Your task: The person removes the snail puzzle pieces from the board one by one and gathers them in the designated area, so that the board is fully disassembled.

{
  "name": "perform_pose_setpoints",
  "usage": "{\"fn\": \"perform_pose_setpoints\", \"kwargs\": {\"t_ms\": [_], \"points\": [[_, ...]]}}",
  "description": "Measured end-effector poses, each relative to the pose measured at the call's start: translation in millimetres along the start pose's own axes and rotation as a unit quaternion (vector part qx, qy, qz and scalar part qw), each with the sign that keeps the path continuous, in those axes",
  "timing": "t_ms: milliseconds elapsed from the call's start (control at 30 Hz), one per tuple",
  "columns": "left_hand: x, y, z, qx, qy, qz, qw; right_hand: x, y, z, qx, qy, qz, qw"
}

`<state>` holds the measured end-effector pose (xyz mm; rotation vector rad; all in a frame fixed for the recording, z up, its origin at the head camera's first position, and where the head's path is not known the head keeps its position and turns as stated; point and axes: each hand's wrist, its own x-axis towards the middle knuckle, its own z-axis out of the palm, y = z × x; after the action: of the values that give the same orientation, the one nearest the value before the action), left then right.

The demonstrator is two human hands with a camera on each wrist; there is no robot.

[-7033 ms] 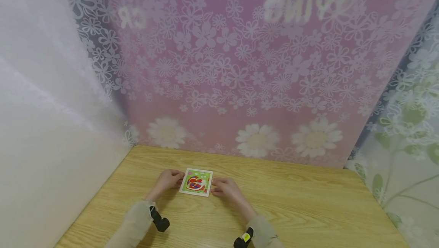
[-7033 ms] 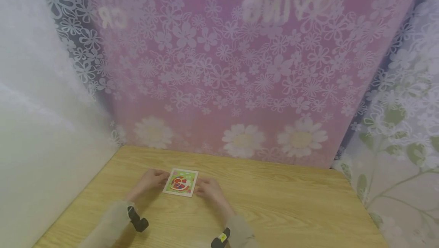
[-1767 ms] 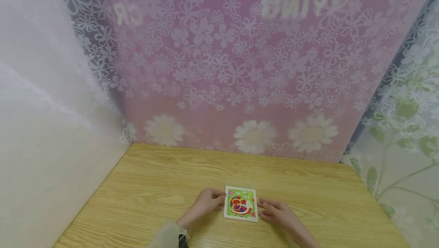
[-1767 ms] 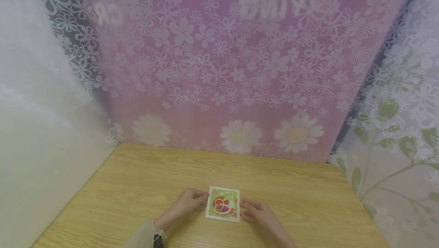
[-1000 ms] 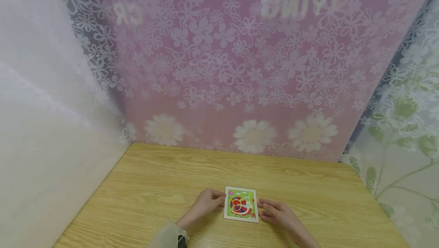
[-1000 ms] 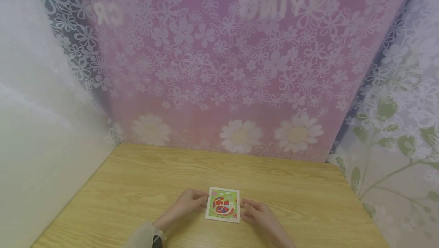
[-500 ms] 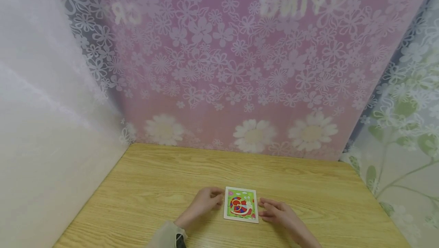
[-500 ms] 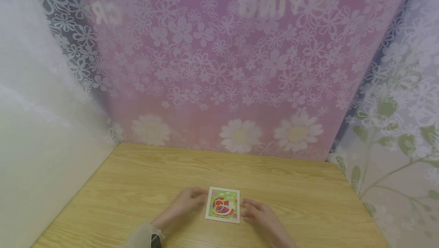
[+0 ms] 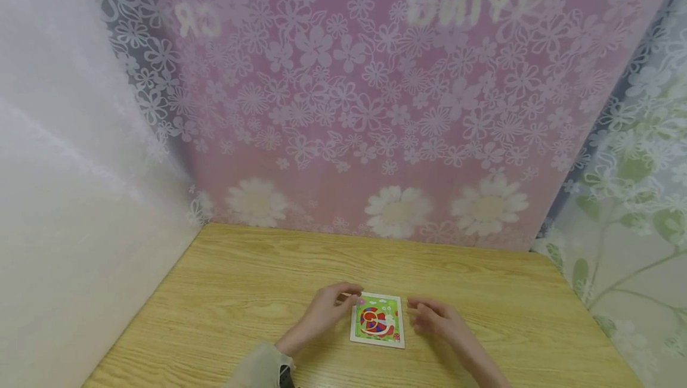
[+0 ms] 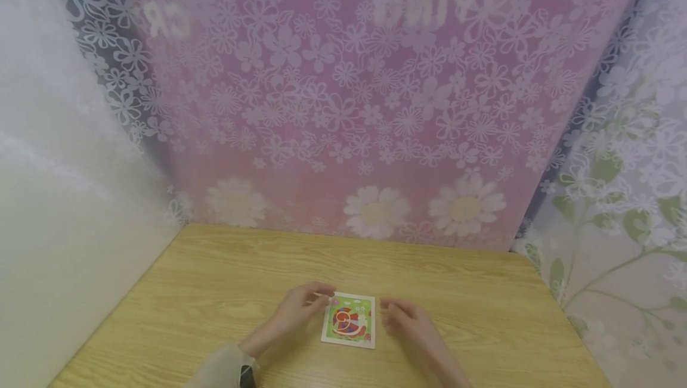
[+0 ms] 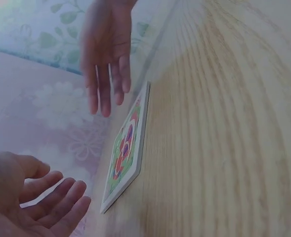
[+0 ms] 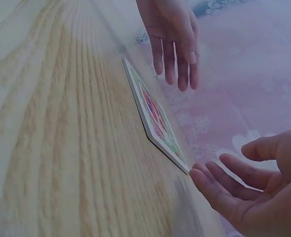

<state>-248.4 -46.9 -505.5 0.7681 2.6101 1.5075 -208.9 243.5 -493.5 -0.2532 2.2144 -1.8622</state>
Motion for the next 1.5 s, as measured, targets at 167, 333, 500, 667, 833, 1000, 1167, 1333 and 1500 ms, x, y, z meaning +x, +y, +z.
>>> {"fn": "perform_pose_setpoints", "kwargs": {"t_ms": [167, 333, 500, 667, 833, 1000, 1167, 1333, 1500], "points": [[-0.7, 6.8, 6.3, 0.075, -0.044, 0.046, 0.9952, 7.8, -2.5, 3.6, -0.025, 0.039, 0.002, 0.999], [-2.8, 10.1, 11.7, 0.219, -0.097, 0.098, 0.9661, 15.8, -5.3, 6.2, -0.05, 0.057, -0.003, 0.997], [-5.8, 11.4, 15.8, 0.305, -0.133, 0.13, 0.934, 24.6, -6.5, 8.4, -0.089, 0.064, -0.011, 0.994], [-9.1, 14.4, 19.1, 0.335, -0.154, 0.138, 0.9192, 31.9, -7.0, 11.4, -0.119, 0.063, -0.016, 0.991], [-11.5, 14.4, 23.5, 0.376, -0.162, 0.15, 0.9002, 36.8, -5.4, 12.5, -0.149, 0.058, -0.014, 0.987], [-14.3, 13.9, 25.7, 0.391, -0.164, 0.157, 0.8921, 41.0, -2.2, 11.6, -0.165, 0.043, -0.019, 0.985], [-17.2, 17.1, 26.6, 0.378, -0.168, 0.147, 0.8984, 42.6, -0.2, 11.3, -0.17, 0.039, -0.021, 0.984], [-19.1, 14.7, 28.8, 0.384, -0.166, 0.145, 0.8966, 42.3, -1.3, 12.6, -0.165, 0.04, -0.012, 0.985], [-18.1, 14.6, 30.0, 0.374, -0.169, 0.135, 0.9017, 41.9, -3.3, 13.0, -0.17, 0.039, -0.007, 0.985]]}}
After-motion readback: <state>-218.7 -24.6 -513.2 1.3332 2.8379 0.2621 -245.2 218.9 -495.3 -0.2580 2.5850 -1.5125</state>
